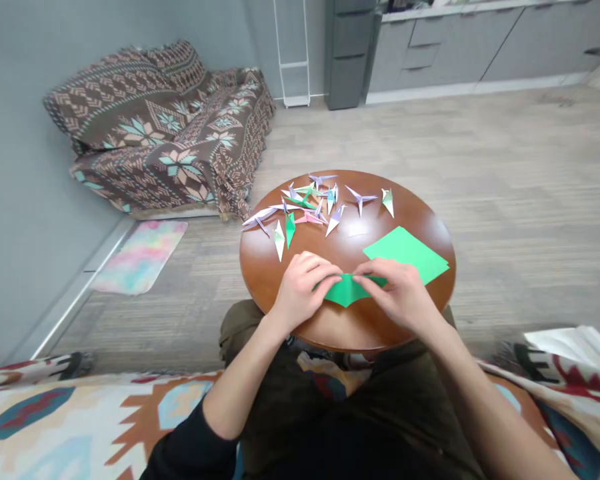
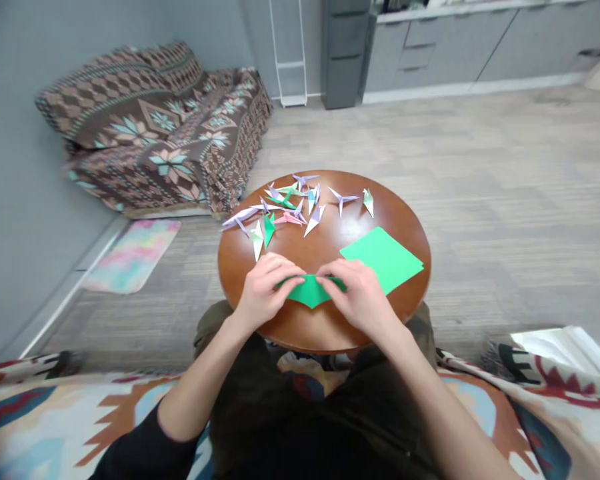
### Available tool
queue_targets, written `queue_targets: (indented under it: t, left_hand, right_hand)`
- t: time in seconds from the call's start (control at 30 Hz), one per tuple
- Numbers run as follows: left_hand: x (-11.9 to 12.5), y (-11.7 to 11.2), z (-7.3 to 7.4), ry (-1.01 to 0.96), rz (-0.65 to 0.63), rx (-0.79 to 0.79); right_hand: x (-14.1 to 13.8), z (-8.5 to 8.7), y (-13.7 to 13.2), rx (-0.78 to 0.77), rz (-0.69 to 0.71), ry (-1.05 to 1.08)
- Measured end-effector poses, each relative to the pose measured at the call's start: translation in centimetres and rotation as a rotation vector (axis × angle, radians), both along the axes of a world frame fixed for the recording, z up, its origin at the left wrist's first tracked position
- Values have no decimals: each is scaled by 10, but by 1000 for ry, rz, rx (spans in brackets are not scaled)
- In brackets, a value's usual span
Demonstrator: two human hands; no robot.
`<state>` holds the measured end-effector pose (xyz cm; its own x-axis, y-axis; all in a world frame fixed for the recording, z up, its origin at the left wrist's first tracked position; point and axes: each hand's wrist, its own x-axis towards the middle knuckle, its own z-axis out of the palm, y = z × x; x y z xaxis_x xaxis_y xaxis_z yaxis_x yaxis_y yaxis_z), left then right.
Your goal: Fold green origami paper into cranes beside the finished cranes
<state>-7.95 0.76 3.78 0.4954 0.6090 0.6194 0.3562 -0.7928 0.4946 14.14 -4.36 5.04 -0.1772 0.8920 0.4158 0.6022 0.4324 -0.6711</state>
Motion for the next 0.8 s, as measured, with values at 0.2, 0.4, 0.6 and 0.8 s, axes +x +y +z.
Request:
queue_targets:
  t: [0.2,0.4,0.6,0.8]
  left_hand:
    - [5,-1,4,18,16,2]
    - [9,-5,2,25,31,21]
    - [11,-6,2,-11,13,8]
    - [10,-8,1,-46,36,-27]
  right_hand:
    - [-8,1,-1,164,8,-244]
    - [-17,3,-2,216,24,-295]
    - [-18,4,-3,192,53,-302]
    - [-17,0,-4,206,-2,-262]
